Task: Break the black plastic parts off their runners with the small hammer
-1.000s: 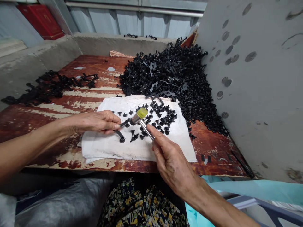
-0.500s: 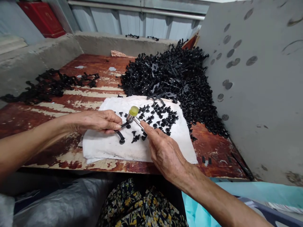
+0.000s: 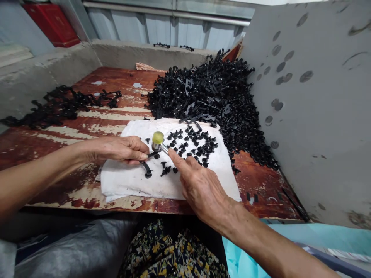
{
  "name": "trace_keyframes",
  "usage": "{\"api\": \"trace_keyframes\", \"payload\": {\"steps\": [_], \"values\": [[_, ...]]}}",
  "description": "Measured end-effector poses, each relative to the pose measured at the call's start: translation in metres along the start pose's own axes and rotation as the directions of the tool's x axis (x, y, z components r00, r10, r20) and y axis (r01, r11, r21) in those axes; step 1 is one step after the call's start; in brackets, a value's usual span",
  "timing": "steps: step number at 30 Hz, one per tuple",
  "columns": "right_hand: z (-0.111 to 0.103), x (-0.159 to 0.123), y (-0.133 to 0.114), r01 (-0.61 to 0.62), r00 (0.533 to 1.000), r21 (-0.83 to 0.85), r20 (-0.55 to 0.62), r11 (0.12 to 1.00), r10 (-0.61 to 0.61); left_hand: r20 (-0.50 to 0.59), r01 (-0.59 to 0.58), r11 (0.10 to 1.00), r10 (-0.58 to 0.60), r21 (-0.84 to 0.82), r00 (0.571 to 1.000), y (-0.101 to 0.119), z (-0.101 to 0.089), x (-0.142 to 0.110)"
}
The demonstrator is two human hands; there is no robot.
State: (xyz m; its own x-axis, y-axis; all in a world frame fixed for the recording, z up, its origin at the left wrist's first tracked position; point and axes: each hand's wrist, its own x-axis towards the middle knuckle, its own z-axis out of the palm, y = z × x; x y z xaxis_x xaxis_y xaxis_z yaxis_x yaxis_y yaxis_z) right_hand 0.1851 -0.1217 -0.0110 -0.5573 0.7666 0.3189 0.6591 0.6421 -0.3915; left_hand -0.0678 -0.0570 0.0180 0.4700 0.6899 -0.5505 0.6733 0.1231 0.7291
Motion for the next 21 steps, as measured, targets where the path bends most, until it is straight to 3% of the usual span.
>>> {"api": "trace_keyframes", "payload": {"steps": [4, 8, 12, 15, 19, 21], "values": [[-0.003, -0.001, -0.003, 0.011, 0.987, 0.018, -0.162, 1.000, -0.008, 0.042, -0.013, 0.999, 0.011, 0.036, 0.999, 0.001, -0.001, 0.000], [-0.001, -0.001, -0.001, 0.039, 0.999, -0.084, 0.016, 0.996, -0.038, 0.059, -0.015, 0.999, 0.012, 0.049, 0.998, -0.002, -0.001, 0.002], [0.003, -0.004, -0.001, 0.018, 0.993, 0.005, -0.121, 1.000, -0.018, 0.069, -0.023, 0.999, 0.021, 0.036, 0.997, -0.005, 0.001, 0.005], [0.004, -0.007, -0.001, 0.011, 1.000, -0.053, -0.002, 0.999, -0.011, 0.062, -0.015, 1.000, 0.014, 0.025, 0.998, -0.005, 0.002, 0.006], [0.007, -0.007, 0.004, -0.003, 0.999, -0.032, -0.049, 0.999, 0.002, 0.020, 0.017, 1.000, -0.017, -0.003, 1.000, -0.009, -0.002, 0.002], [0.006, -0.005, 0.005, -0.020, 1.000, -0.072, 0.020, 0.997, 0.021, 0.002, 0.017, 1.000, -0.017, -0.007, 1.000, -0.012, -0.002, -0.002]]}}
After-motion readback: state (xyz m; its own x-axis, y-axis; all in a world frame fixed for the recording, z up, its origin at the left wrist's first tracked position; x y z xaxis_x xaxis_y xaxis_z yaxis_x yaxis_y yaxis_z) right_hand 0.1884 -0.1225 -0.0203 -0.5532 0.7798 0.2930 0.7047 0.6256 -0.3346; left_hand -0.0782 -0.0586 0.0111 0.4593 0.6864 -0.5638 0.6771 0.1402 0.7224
